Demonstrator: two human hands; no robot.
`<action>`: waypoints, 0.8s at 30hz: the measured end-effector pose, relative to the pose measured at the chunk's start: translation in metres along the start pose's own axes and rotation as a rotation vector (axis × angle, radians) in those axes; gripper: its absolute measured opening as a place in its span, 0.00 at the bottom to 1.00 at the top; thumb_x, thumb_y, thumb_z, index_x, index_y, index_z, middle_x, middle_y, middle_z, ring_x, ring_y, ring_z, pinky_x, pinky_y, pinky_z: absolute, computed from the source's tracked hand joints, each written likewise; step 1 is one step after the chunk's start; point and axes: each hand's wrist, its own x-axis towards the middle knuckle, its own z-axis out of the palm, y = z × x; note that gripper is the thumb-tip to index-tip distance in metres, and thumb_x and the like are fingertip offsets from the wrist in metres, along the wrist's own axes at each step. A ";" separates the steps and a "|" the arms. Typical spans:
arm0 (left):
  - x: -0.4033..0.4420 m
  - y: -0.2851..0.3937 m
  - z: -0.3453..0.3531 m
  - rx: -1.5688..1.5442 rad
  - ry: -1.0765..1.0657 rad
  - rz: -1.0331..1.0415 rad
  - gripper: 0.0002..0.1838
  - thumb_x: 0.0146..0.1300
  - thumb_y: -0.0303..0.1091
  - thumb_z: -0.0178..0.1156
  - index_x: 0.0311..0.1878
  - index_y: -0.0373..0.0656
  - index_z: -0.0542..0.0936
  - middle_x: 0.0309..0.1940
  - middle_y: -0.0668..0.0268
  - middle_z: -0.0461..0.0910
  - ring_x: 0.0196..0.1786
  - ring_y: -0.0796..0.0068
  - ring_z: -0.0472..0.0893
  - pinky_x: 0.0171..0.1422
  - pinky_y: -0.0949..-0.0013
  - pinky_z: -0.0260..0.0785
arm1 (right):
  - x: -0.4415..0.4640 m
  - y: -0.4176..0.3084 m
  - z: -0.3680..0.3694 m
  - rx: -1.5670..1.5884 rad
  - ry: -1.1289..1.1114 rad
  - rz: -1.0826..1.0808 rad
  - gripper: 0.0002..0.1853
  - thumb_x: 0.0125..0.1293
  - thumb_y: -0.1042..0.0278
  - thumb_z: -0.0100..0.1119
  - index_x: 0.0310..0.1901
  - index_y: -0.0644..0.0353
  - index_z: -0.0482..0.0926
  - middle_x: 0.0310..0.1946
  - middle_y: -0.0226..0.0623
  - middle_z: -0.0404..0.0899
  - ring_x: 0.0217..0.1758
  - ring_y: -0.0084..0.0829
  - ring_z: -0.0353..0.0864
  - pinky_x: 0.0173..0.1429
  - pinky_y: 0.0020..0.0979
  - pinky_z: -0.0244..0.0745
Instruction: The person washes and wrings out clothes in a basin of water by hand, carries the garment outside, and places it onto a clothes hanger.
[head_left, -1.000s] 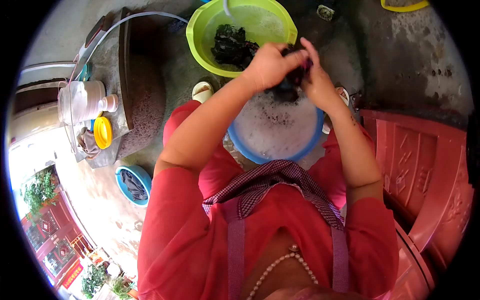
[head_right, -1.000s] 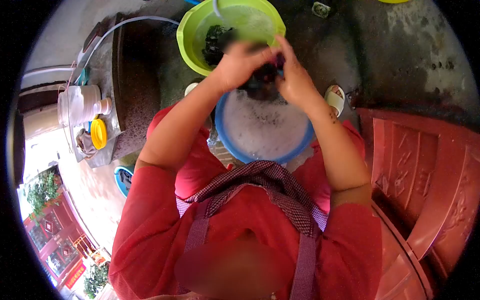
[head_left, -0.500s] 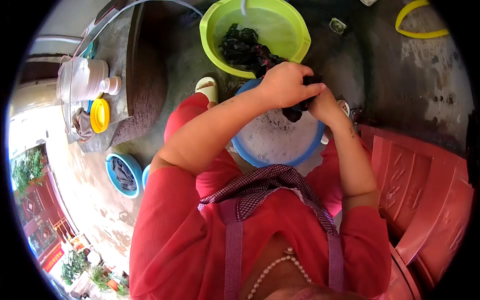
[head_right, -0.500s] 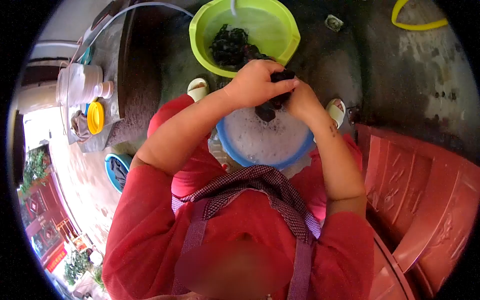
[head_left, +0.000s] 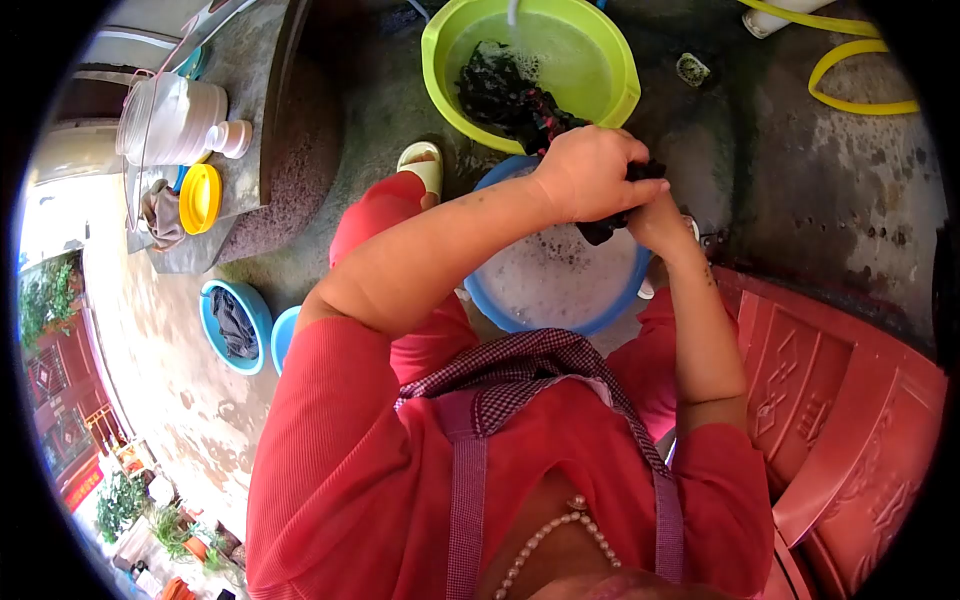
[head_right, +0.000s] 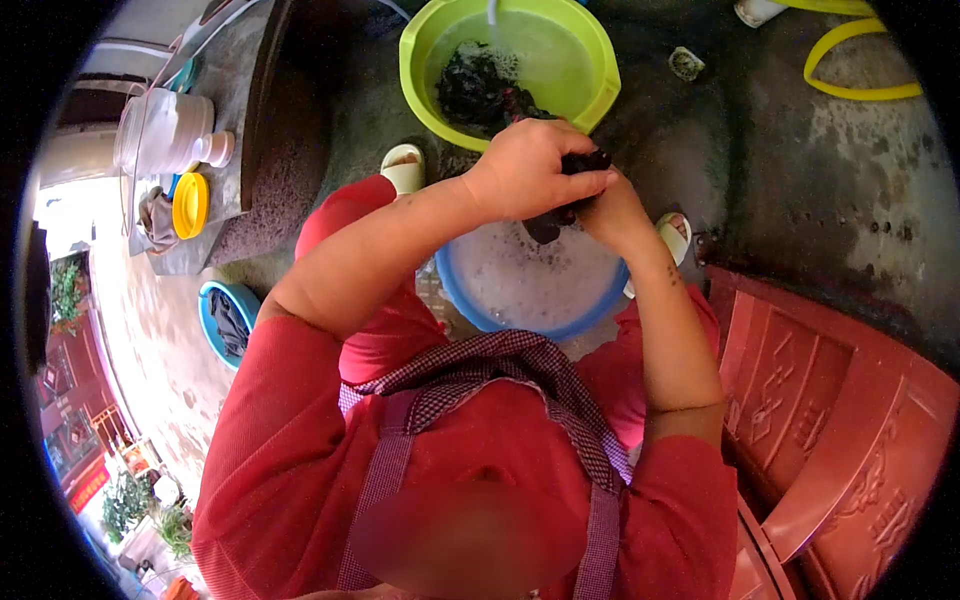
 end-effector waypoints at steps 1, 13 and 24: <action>0.001 -0.003 0.000 -0.047 0.044 0.061 0.16 0.54 0.43 0.64 0.32 0.37 0.81 0.29 0.53 0.79 0.33 0.54 0.79 0.38 0.63 0.72 | 0.005 0.013 0.004 0.034 0.048 -0.066 0.26 0.54 0.72 0.60 0.57 0.58 0.69 0.56 0.43 0.72 0.60 0.40 0.71 0.61 0.35 0.65; 0.030 -0.017 -0.087 -1.085 0.411 -0.166 0.08 0.59 0.35 0.61 0.34 0.39 0.80 0.26 0.67 0.79 0.28 0.77 0.77 0.35 0.75 0.70 | 0.055 0.010 0.027 0.788 0.252 0.010 0.15 0.65 0.74 0.54 0.53 0.65 0.75 0.42 0.32 0.78 0.40 0.23 0.76 0.45 0.24 0.73; 0.024 -0.053 -0.116 -0.657 0.687 -0.257 0.12 0.63 0.38 0.60 0.37 0.37 0.81 0.30 0.68 0.81 0.31 0.79 0.78 0.38 0.75 0.71 | 0.088 -0.002 -0.028 0.990 0.796 -0.309 0.10 0.63 0.77 0.57 0.47 0.67 0.78 0.39 0.35 0.79 0.38 0.24 0.78 0.44 0.24 0.76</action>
